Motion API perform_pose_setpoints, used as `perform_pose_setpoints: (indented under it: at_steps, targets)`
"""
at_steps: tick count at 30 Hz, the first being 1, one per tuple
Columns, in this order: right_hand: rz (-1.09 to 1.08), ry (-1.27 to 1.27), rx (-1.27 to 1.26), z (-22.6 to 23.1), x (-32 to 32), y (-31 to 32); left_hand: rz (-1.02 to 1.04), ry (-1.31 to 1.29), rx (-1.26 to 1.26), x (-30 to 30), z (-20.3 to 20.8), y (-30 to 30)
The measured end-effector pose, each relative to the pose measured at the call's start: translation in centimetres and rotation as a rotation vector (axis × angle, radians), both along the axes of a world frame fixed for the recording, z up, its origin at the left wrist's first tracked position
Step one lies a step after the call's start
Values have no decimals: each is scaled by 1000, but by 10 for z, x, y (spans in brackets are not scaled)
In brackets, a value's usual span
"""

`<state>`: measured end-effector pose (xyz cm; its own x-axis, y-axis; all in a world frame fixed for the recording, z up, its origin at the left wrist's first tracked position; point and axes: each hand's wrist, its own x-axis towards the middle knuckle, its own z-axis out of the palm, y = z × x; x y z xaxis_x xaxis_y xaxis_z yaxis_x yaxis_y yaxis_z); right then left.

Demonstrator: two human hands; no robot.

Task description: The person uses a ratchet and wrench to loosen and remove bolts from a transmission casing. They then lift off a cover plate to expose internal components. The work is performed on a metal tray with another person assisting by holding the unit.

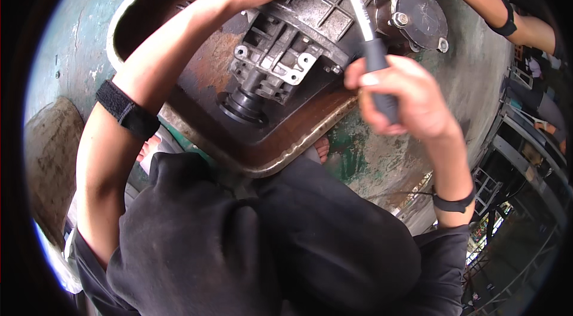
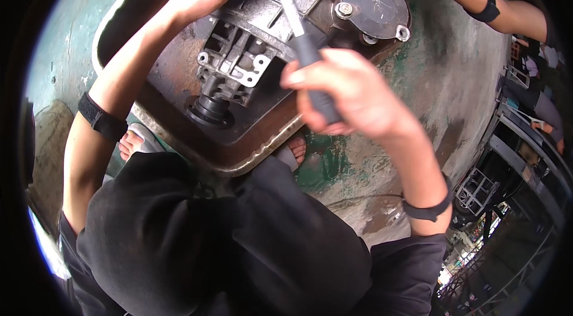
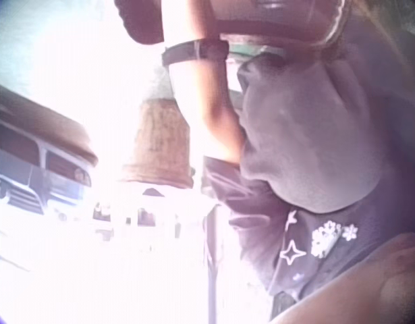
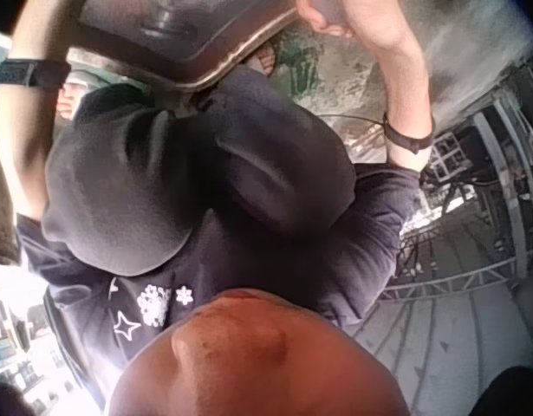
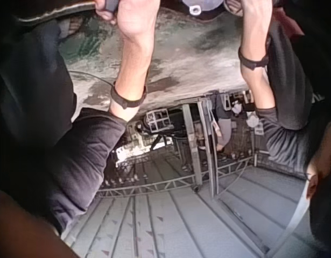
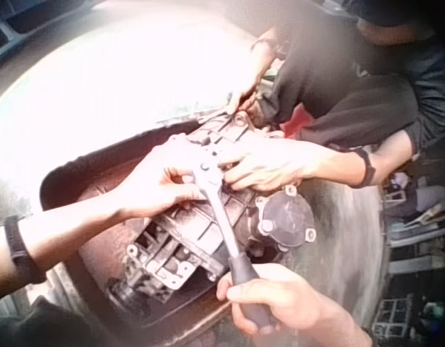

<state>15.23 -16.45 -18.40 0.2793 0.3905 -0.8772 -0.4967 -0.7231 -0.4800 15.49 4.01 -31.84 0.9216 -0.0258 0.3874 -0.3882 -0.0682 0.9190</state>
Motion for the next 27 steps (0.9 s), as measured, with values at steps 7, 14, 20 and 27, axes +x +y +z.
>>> perform_pose_setpoints:
  at_steps: [7,14,20,27]
  targets:
    - [-249,71,290,-41,-27,-9,-12,-98,-66,5,-1,3]
    - [-701,133,782,-82,-86,113,-155,254,-306,1,-9,2]
    - [-345,202,503,-62,-60,39,-10,-51,-90,8,-6,-2]
    - [-48,71,276,-11,11,-31,-50,224,-207,-4,-4,-3]
